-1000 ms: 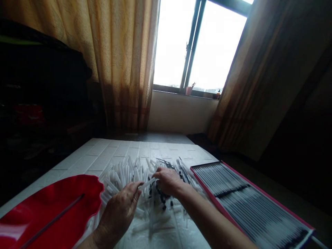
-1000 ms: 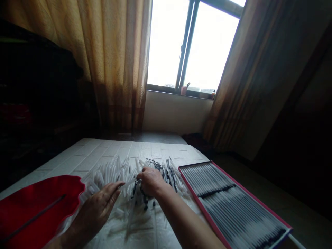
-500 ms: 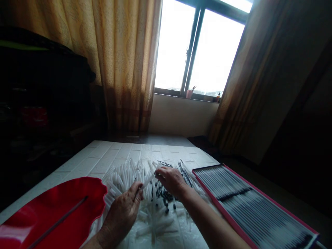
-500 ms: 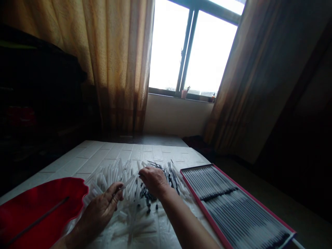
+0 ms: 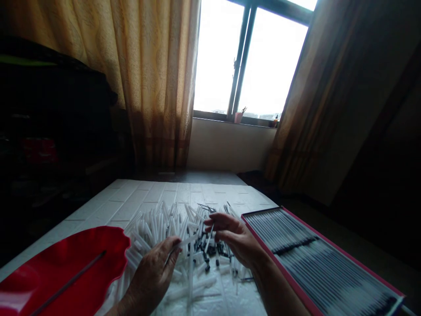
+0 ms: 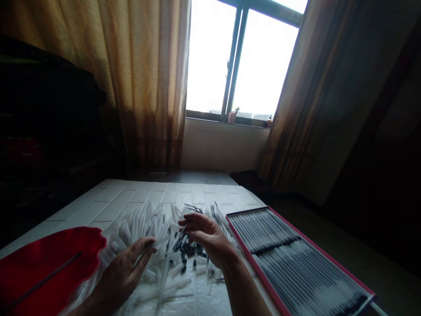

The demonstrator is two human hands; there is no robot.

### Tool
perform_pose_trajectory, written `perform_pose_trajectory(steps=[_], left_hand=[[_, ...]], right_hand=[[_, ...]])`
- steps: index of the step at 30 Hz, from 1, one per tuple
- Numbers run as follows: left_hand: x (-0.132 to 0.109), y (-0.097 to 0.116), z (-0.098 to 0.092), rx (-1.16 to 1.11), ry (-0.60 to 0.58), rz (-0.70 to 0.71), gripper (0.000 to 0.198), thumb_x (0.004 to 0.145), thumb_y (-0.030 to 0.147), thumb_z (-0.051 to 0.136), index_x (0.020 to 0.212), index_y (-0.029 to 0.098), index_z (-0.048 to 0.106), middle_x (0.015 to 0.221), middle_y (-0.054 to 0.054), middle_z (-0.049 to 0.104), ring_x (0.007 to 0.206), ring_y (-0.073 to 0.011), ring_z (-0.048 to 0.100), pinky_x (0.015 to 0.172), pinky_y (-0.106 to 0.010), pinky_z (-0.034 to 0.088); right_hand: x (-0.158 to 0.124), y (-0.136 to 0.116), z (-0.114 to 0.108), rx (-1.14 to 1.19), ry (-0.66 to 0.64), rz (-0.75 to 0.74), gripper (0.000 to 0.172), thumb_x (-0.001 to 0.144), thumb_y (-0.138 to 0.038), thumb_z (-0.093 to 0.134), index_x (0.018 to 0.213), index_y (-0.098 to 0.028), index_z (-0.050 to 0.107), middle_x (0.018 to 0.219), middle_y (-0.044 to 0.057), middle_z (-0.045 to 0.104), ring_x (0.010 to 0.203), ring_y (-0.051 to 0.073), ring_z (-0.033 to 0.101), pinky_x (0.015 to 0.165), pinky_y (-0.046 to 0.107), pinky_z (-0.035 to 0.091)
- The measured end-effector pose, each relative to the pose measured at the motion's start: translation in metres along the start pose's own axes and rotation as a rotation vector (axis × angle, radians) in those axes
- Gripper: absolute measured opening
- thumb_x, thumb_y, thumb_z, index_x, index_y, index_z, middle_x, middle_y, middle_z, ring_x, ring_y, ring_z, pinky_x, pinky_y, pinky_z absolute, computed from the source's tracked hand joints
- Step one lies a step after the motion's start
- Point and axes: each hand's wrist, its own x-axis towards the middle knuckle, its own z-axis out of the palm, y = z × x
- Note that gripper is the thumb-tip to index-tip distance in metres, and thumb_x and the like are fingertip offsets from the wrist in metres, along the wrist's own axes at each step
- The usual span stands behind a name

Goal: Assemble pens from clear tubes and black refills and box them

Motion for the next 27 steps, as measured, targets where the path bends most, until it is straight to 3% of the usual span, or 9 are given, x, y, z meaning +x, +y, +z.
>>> perform_pose_trajectory(steps=[4, 8, 13, 24, 27], left_hand=[[0.000, -0.001, 0.000, 0.021, 0.018, 0.028, 0.036, 0.102, 0.044, 0.032, 0.107, 0.021, 0.059, 0.091, -0.007, 0.078, 0.080, -0.0207, 0.077, 0.072, -0.028, 0.062], [0.001, 0.000, -0.001, 0.027, 0.022, 0.047, 0.035, 0.102, 0.043, 0.031, 0.108, 0.021, 0.057, 0.091, -0.007, 0.078, 0.079, -0.0205, 0.077, 0.071, -0.028, 0.062], [0.002, 0.005, -0.004, 0.025, 0.005, 0.056, 0.034, 0.102, 0.042, 0.031, 0.107, 0.020, 0.057, 0.089, -0.007, 0.078, 0.077, -0.0194, 0.077, 0.069, -0.026, 0.062], [0.003, 0.006, -0.006, -0.001, -0.012, 0.053, 0.038, 0.103, 0.042, 0.028, 0.106, 0.019, 0.058, 0.088, -0.009, 0.078, 0.077, -0.0213, 0.077, 0.068, -0.030, 0.063], [0.004, 0.010, -0.008, -0.028, -0.031, 0.042, 0.036, 0.103, 0.042, 0.029, 0.107, 0.020, 0.057, 0.086, -0.007, 0.078, 0.076, -0.0206, 0.076, 0.068, -0.029, 0.062]], right_hand=[[-0.003, 0.000, 0.011, 0.135, -0.021, 0.037, 0.032, 0.071, -0.041, 0.079, 0.084, -0.018, 0.060, 0.072, 0.004, 0.075, 0.056, 0.014, 0.067, 0.042, 0.016, 0.035], [-0.004, 0.001, 0.015, 0.119, -0.021, 0.062, 0.038, 0.075, -0.049, 0.074, 0.085, -0.016, 0.059, 0.062, 0.002, 0.071, 0.042, 0.008, 0.059, 0.037, 0.014, 0.027], [-0.005, 0.003, 0.021, 0.149, -0.043, 0.069, 0.042, 0.072, -0.052, 0.076, 0.085, -0.017, 0.058, 0.060, 0.000, 0.071, 0.041, 0.008, 0.058, 0.037, 0.014, 0.029], [-0.005, 0.006, 0.020, 0.119, -0.076, 0.001, 0.033, 0.079, -0.047, 0.071, 0.086, -0.017, 0.060, 0.061, 0.001, 0.071, 0.043, 0.007, 0.058, 0.039, 0.014, 0.029], [-0.004, 0.012, 0.023, 0.042, -0.145, 0.034, 0.034, 0.080, -0.049, 0.069, 0.088, -0.016, 0.063, 0.057, 0.000, 0.068, 0.040, 0.006, 0.054, 0.037, 0.015, 0.026]])
